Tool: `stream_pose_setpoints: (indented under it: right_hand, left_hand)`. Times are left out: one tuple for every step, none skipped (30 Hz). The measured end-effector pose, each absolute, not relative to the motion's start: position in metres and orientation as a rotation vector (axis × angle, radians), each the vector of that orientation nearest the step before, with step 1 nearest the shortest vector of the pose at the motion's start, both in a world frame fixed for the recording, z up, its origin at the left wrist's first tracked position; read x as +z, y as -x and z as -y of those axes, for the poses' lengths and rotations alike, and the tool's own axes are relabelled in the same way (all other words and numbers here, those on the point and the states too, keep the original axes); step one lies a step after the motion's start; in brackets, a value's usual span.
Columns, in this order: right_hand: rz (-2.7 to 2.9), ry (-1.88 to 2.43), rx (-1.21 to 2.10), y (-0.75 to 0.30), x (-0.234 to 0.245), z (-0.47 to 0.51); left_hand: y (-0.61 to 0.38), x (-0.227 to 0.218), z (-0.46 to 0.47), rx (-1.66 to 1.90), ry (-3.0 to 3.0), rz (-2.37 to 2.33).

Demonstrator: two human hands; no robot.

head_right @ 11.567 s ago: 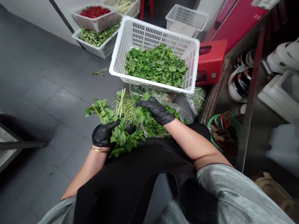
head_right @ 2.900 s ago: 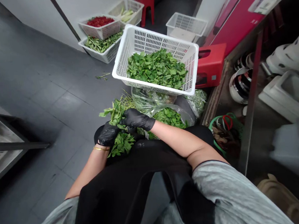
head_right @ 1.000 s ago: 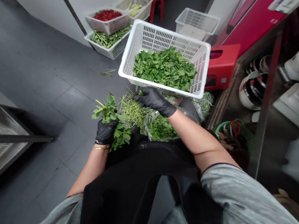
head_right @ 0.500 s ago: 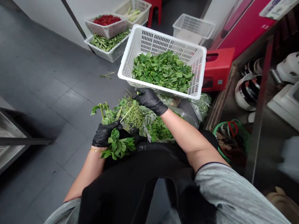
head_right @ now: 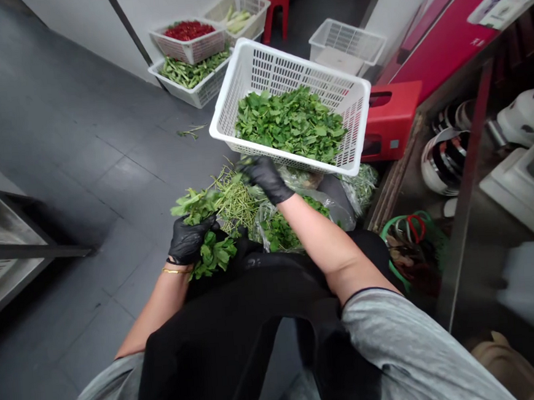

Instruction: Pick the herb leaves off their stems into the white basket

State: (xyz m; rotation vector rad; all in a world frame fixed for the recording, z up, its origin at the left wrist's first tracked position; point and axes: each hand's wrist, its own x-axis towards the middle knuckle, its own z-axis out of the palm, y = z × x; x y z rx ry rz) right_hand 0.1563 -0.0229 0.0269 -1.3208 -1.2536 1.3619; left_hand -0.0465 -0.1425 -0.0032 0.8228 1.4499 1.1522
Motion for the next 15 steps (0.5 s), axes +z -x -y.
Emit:
stream_pose_setpoints:
  right_hand:
    - [1.183,1.337,1.295,-0.164,0.028,0.021]
    - [1.149,1.339,1.263,-0.171,0.031,0.020]
    - [1.153,1.327,1.269,-0.176,0.033,0.022]
    - [1.186,1.301,1.302,-0.180,0.036,0.026]
    - [1.243,1.263,1.354,-0.181,0.039,0.031]
    - [1.311,1.221,1.410,-0.181,0.042,0.036]
    - [1.385,1.179,1.462,-0.181,0.046,0.041]
    - [1.466,1.133,1.510,-0.179,0.049,0.044]
    - [1.559,1.085,1.556,-0.178,0.052,0.046]
    - [1.664,1.039,1.606,-0.178,0.054,0.046]
    - [1.776,1.001,1.653,-0.177,0.056,0.045]
    - [1.892,0.975,1.694,-0.177,0.057,0.042]
    - [2.003,0.961,1.729,-0.176,0.058,0.039]
    - [2.094,0.958,1.756,-0.175,0.057,0.037]
    - [2.156,0.956,1.781,-0.175,0.057,0.036]
  left_hand:
    - [0.048,-0.002,0.143,1.143,-0.810,-1.442]
    - [0.050,0.000,0.144,1.139,-0.784,-1.417]
    - [0.050,0.002,0.144,1.140,-0.737,-1.376]
    - [0.049,0.005,0.144,1.143,-0.673,-1.324]
    - [0.048,0.009,0.145,1.140,-0.601,-1.264]
    - [0.047,0.013,0.145,1.126,-0.532,-1.203]
    - [0.045,0.017,0.144,1.100,-0.475,-1.151]
    - [0.044,0.020,0.144,1.059,-0.429,-1.112]
    - [0.044,0.023,0.144,1.013,-0.394,-1.084]
    - [0.044,0.024,0.144,0.970,-0.368,-1.062]
    - [0.045,0.024,0.144,0.934,-0.353,-1.048]
    - [0.047,0.023,0.143,0.911,-0.352,-1.043]
    - [0.048,0.021,0.144,0.900,-0.368,-1.048]
    - [0.049,0.019,0.144,0.892,-0.397,-1.061]
    - [0.050,0.016,0.144,0.882,-0.432,-1.078]
